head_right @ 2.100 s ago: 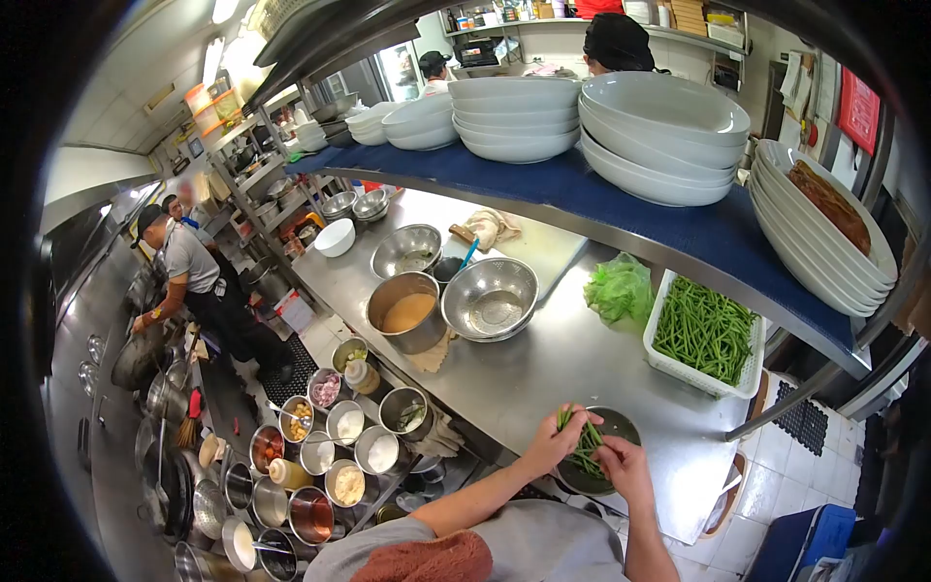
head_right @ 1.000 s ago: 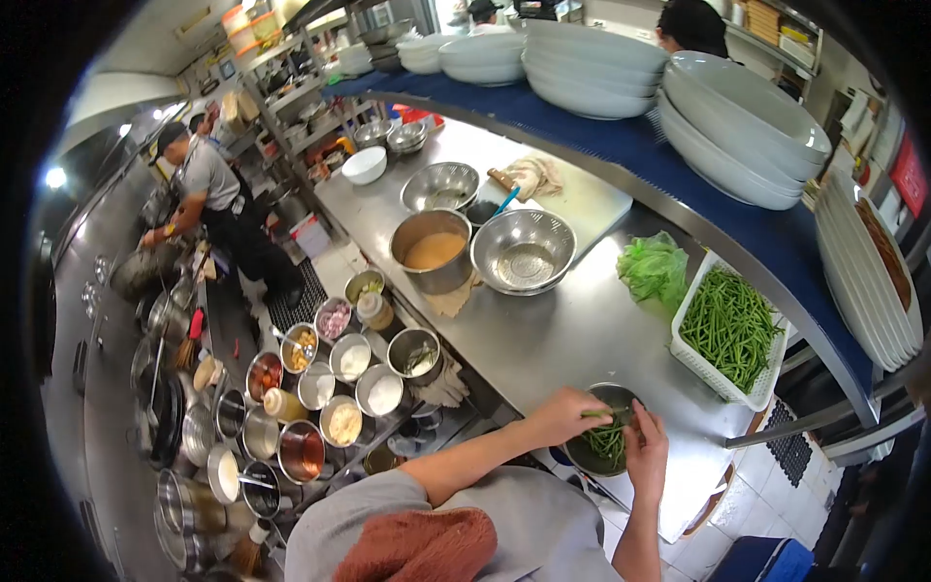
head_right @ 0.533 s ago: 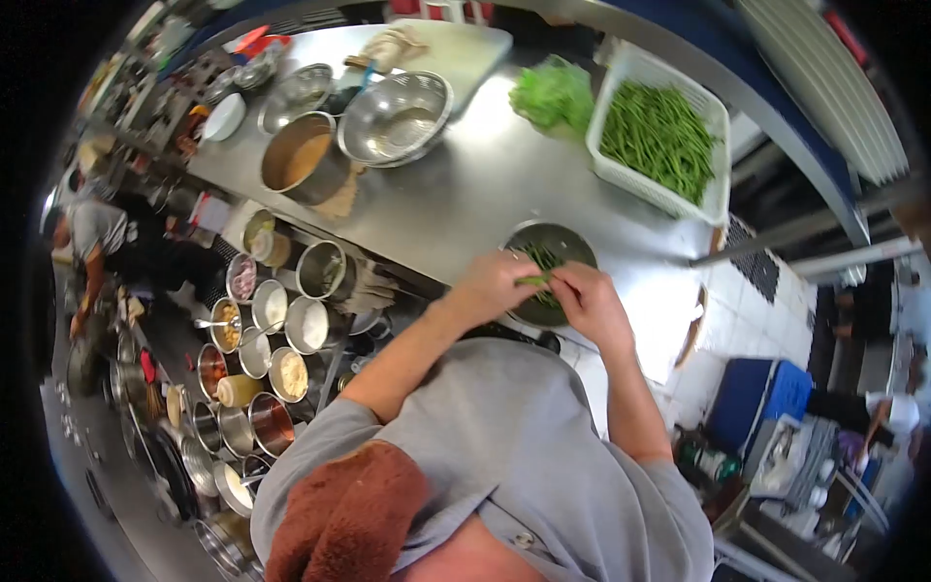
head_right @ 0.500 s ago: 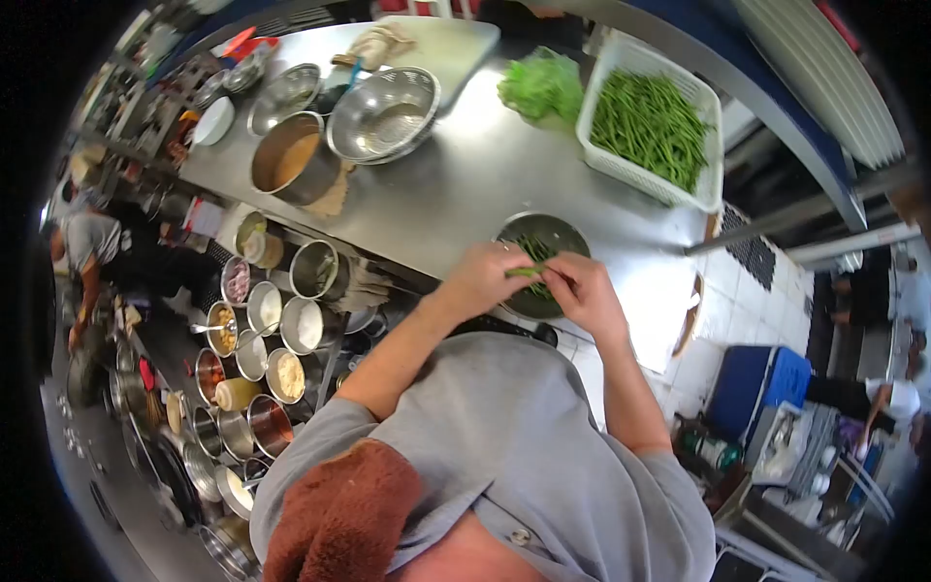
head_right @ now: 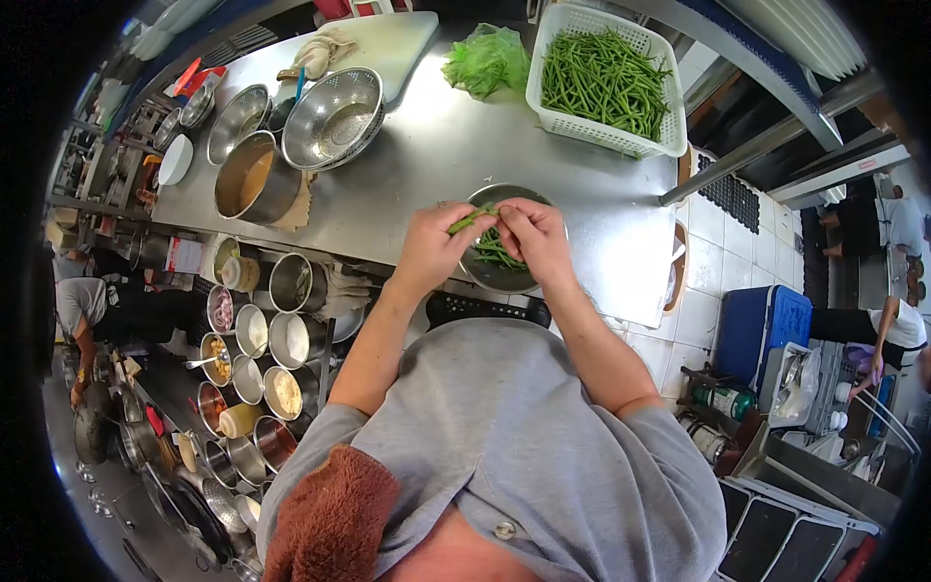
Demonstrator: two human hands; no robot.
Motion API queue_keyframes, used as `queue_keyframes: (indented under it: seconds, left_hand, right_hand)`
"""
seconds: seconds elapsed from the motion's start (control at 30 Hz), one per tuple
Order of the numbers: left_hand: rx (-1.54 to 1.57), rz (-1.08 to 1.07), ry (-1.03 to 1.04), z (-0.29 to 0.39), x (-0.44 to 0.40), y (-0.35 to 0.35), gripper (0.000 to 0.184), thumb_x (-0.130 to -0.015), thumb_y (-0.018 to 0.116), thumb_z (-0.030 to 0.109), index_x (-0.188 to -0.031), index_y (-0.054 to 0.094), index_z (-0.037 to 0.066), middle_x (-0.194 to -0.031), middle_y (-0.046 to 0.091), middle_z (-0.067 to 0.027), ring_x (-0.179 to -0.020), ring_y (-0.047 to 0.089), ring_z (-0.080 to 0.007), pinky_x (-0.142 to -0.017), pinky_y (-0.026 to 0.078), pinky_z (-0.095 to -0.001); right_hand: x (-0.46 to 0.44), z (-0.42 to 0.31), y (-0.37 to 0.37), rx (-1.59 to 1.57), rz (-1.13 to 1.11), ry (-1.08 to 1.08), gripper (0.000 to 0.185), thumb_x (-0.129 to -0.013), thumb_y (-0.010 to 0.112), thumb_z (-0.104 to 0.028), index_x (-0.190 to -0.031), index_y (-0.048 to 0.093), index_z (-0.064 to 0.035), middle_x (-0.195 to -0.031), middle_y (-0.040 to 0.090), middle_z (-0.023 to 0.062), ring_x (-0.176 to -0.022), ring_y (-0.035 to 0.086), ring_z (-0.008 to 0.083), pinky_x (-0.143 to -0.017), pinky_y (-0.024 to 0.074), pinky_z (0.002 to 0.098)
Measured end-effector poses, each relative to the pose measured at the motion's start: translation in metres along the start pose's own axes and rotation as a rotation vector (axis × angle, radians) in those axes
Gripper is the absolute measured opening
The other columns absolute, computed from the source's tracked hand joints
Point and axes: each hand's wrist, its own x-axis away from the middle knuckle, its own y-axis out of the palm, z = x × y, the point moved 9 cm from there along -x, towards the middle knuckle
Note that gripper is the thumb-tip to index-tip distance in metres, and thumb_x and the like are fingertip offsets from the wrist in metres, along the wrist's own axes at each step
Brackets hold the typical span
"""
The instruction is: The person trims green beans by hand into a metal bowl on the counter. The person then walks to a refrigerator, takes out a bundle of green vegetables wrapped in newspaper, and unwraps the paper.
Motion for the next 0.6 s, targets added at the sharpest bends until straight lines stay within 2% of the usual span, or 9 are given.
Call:
queue_keyframes:
  seconds: [0.13,0.2,0.23,0.27,0.33,0.37,0.4,0.47,0.6]
  left_hand:
    - [-0.027,0.098,-0.012,0.002,0.001,-0.012,0.018,-0.085,0.068,0.014,-0.08,0.062,-0.002,-0.067,0.057,-0.0145,-0.058,0.054,-0.0246,-0.055,0.042,-0.0326]
    - [-0.075,0.121,0.032,0.005,0.005,-0.015,0.02,-0.085,0.068,0.014,-0.078,0.06,-0.003,-0.066,0.056,-0.015,-0.058,0.054,-0.0247,-0.055,0.041,-0.0323]
    - [-0.088,0.147,-0.018,0.003,0.01,-0.018,0.022,-0.088,0.065,0.016,-0.078,0.058,-0.002,-0.064,0.056,-0.0131,-0.058,0.054,-0.0229,-0.056,0.042,-0.0314]
    - [-0.103,0.18,-0.067,-0.001,0.013,-0.024,0.025,-0.091,0.062,0.019,-0.078,0.056,-0.002,-0.062,0.055,-0.0113,-0.058,0.054,-0.0211,-0.056,0.042,-0.0305]
    - [0.11,0.208,-0.17,-0.028,0.019,-0.022,0.028,-0.095,0.057,0.024,-0.079,0.055,0.0,-0.061,0.054,-0.0085,-0.057,0.053,-0.0186,-0.056,0.041,-0.0293]
    - [0.327,0.227,-0.264,-0.045,0.022,-0.019,0.032,-0.098,0.052,0.029,-0.081,0.054,0.001,-0.061,0.054,-0.0057,-0.056,0.052,-0.0161,-0.056,0.041,-0.028]
    - [0.33,0.236,-0.262,-0.045,0.02,-0.021,0.032,-0.098,0.052,0.029,-0.081,0.054,0.001,-0.061,0.054,-0.0057,-0.056,0.052,-0.0161,-0.056,0.041,-0.028]
    - [0.555,0.196,-0.433,-0.059,0.023,-0.013,0.037,-0.101,0.044,0.037,-0.082,0.051,0.006,-0.061,0.049,-0.0009,-0.053,0.047,-0.0122,-0.056,0.039,-0.0262]
    - [0.927,0.256,-0.438,-0.073,0.023,0.004,0.038,-0.1,0.044,0.039,-0.078,0.048,0.009,-0.058,0.044,0.0003,-0.05,0.041,-0.0107,-0.051,0.036,-0.0255]
  right_hand:
    - [-0.008,0.001,0.002,-0.105,0.09,-0.049,0.018,-0.096,0.051,-0.014,-0.091,0.062,-0.0004,-0.063,0.052,-0.0007,-0.046,0.042,0.0054,-0.039,0.0286,0.0204]
    - [-0.016,-0.003,-0.031,-0.381,0.291,-0.157,0.018,-0.096,0.052,-0.014,-0.093,0.062,0.0003,-0.066,0.054,0.0005,-0.047,0.042,0.0052,-0.04,0.0281,0.0197]
    - [-0.017,-0.012,-0.045,-0.283,0.349,-0.182,0.016,-0.094,0.055,-0.012,-0.092,0.063,0.0009,-0.067,0.053,0.0,-0.052,0.049,0.0077,-0.044,0.0363,0.0221]
    - [-0.019,-0.011,-0.051,-0.28,0.341,-0.182,0.016,-0.094,0.055,-0.012,-0.092,0.063,0.0009,-0.067,0.053,0.0,-0.052,0.049,0.0077,-0.044,0.0363,0.0221]
    - [-0.02,-0.025,-0.033,0.591,0.203,-0.299,0.011,-0.088,0.061,-0.01,-0.092,0.065,-0.0004,-0.068,0.056,0.0034,-0.062,0.057,0.0138,-0.054,0.0456,0.0273]
    - [-0.016,-0.023,-0.018,0.865,0.09,-0.352,0.013,-0.081,0.066,-0.007,-0.093,0.068,-0.0027,-0.076,0.061,0.0092,-0.073,0.063,0.0243,-0.067,0.0505,0.0345]
    - [-0.014,-0.02,-0.015,0.87,0.083,-0.355,0.013,-0.081,0.066,-0.007,-0.093,0.068,-0.0027,-0.076,0.061,0.0092,-0.073,0.063,0.0243,-0.067,0.0505,0.0345]
    - [-0.01,0.012,0.016,1.139,-0.232,-0.347,0.02,-0.075,0.068,-0.006,-0.095,0.068,-0.0049,-0.085,0.063,0.0141,-0.079,0.063,0.0323,-0.07,0.0512,0.0402]
    - [-0.015,0.036,0.029,1.37,-0.327,-0.317,0.012,-0.077,0.06,-0.005,-0.087,0.067,-0.0058,-0.088,0.062,0.0151,-0.085,0.063,0.0342,-0.075,0.0508,0.0427]
